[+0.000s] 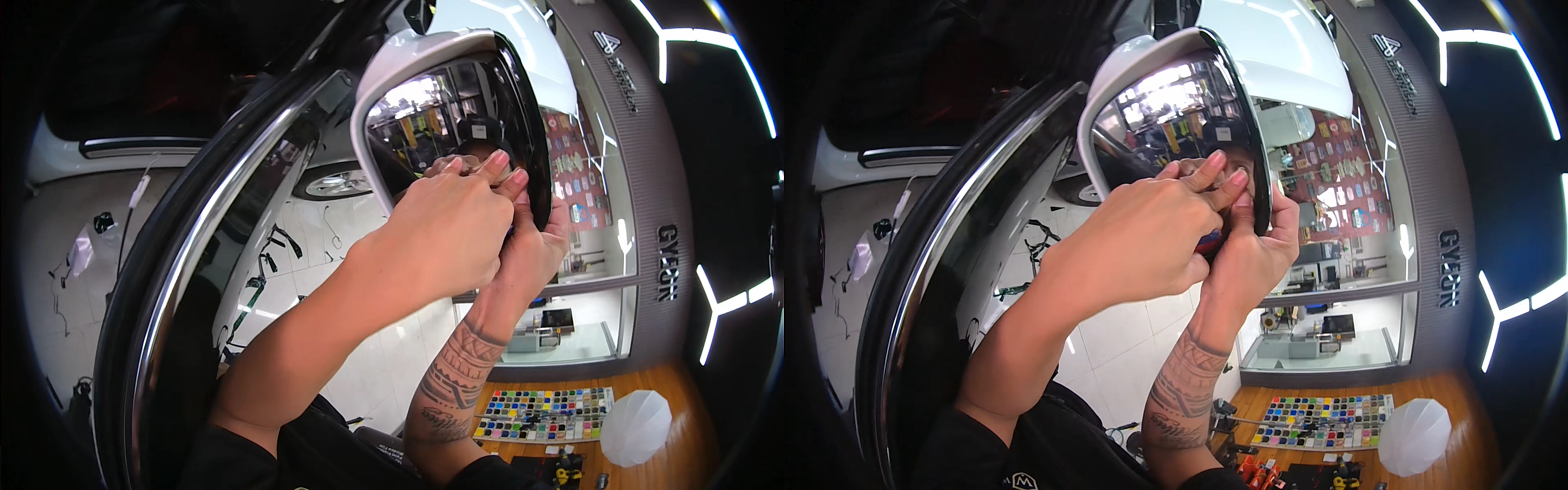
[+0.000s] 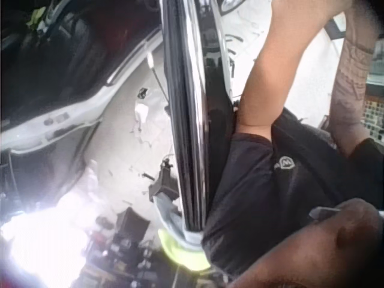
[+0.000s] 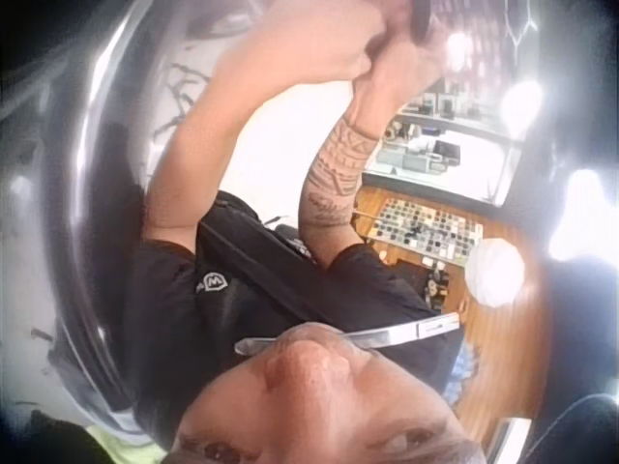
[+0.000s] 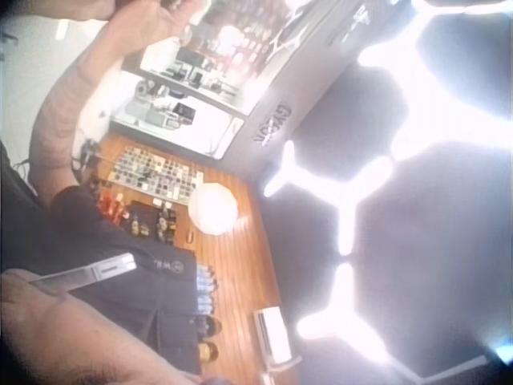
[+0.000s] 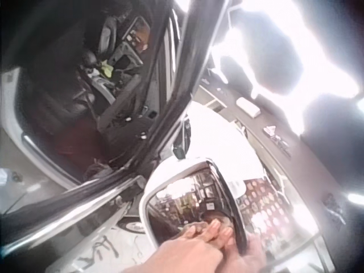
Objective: The person applies a white vinyl wrap to a car's side mirror housing. They use a red squeegee to smooth the film, a heat gun to warm the material, and a knife to trim excess wrap around the edges. The person works on both the front and rear sides of the mirror, ensuring the wrap adheres smoothly.
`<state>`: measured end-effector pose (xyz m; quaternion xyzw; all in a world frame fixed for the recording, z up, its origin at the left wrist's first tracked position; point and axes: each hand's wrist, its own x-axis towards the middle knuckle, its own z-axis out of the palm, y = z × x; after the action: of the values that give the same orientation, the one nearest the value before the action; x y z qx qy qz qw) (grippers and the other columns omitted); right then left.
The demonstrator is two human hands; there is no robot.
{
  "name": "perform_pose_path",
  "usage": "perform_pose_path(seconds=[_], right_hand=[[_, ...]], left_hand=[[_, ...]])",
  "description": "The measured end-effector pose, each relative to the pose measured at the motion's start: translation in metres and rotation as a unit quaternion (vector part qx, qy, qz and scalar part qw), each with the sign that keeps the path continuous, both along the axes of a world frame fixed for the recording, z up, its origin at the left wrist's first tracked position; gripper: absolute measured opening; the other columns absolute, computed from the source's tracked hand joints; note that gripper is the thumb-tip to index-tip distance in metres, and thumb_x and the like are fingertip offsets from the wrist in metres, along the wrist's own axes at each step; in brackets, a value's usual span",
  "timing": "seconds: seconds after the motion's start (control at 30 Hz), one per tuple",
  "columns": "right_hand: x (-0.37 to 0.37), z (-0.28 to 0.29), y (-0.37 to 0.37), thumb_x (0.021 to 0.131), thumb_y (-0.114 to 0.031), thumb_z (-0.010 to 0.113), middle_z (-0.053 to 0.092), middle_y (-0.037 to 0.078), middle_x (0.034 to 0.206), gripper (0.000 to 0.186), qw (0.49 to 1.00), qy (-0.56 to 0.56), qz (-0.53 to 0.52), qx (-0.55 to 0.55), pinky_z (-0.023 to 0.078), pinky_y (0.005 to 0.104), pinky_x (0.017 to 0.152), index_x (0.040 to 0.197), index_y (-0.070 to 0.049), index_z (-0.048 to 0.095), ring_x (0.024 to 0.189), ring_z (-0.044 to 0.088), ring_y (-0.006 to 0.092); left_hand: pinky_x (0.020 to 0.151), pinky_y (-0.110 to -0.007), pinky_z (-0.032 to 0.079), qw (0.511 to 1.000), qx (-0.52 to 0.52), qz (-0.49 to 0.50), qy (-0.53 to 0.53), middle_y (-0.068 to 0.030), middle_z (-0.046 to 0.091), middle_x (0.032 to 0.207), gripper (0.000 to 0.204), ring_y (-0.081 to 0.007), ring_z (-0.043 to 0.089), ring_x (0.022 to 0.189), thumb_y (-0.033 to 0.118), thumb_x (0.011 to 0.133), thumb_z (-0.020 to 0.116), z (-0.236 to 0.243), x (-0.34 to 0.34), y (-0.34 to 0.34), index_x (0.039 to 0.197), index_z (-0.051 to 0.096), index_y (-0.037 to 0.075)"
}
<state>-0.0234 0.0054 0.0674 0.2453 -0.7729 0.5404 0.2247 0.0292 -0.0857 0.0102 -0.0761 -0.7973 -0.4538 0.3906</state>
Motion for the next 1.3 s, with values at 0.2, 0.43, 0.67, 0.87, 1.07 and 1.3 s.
perform_pose_path(seconds=[0.2, 0.43, 0.67, 0.87, 1.07, 1.3], right_hand=[[0.003, -0.022, 0.008, 0.096, -0.019, 0.063, 0.064, 0.005, 0.091, 0.023, 1.000, -0.021, -0.004, 0.004, 0.050, 0.0246, 0.066, 0.106, 0.002, 0.062, 0.074, 0.059, 0.0110], [-0.001, -0.007, 0.014, 0.093, -0.022, 0.069, 0.060, 0.001, 0.080, 0.026, 0.999, -0.032, -0.009, 0.038, 0.041, 0.0208, 0.057, 0.101, 0.001, 0.062, 0.066, 0.050, 0.0056], [-0.006, -0.022, 0.014, 0.096, -0.026, 0.063, 0.065, 0.009, 0.093, 0.032, 0.997, 0.018, -0.032, 0.072, 0.047, 0.0307, 0.081, 0.109, 0.003, 0.061, 0.085, 0.059, 0.0176], [-0.004, -0.019, 0.011, 0.096, -0.022, 0.063, 0.065, 0.012, 0.097, 0.031, 0.996, 0.004, -0.049, 0.081, 0.048, 0.0317, 0.082, 0.113, 0.004, 0.061, 0.087, 0.061, 0.0194], [-0.007, -0.020, 0.012, 0.095, -0.022, 0.064, 0.067, 0.010, 0.092, 0.030, 0.994, 0.003, -0.056, 0.091, 0.048, 0.0318, 0.079, 0.111, 0.004, 0.062, 0.081, 0.062, 0.0186], [-0.001, -0.011, 0.010, 0.093, -0.021, 0.066, 0.069, 0.008, 0.091, 0.027, 0.997, -0.037, -0.024, 0.069, 0.048, 0.0306, 0.078, 0.106, 0.002, 0.067, 0.081, 0.061, 0.0171]], left_hand=[[0.100, -0.035, 0.048, 0.968, 0.126, -0.216, -0.033, -0.0204, 0.065, 0.112, 0.045, -0.0352, 0.062, 0.111, 0.012, 0.073, 0.061, -0.004, 0.008, -0.047, 0.114, 0.061, -0.006], [0.098, -0.036, 0.046, 0.862, 0.447, -0.234, 0.051, -0.0138, 0.054, 0.123, 0.045, -0.0216, 0.057, 0.116, -0.010, 0.083, 0.046, -0.071, 0.042, -0.030, 0.125, 0.056, 0.003], [0.097, -0.036, 0.043, 0.897, 0.360, 0.255, 0.030, -0.0175, 0.053, 0.123, 0.036, -0.0297, 0.056, 0.112, 0.008, 0.086, 0.062, -0.071, -0.005, -0.027, 0.121, 0.059, 0.000], [0.093, -0.037, 0.046, 0.898, 0.380, 0.218, -0.043, -0.0171, 0.057, 0.118, 0.034, -0.0290, 0.059, 0.106, 0.010, 0.088, 0.063, -0.068, 0.014, -0.012, 0.120, 0.061, -0.002], [0.074, -0.031, 0.051, 0.740, 0.663, -0.016, -0.112, -0.0041, 0.060, 0.096, 0.047, -0.0131, 0.057, 0.089, 0.017, 0.087, 0.055, -0.040, 0.032, -0.020, 0.129, 0.056, -0.005], [0.066, -0.032, 0.054, 0.615, 0.773, -0.153, -0.031, -0.0015, 0.056, 0.087, 0.054, -0.0132, 0.057, 0.083, 0.009, 0.078, 0.054, -0.059, 0.037, -0.030, 0.130, 0.054, -0.007]])
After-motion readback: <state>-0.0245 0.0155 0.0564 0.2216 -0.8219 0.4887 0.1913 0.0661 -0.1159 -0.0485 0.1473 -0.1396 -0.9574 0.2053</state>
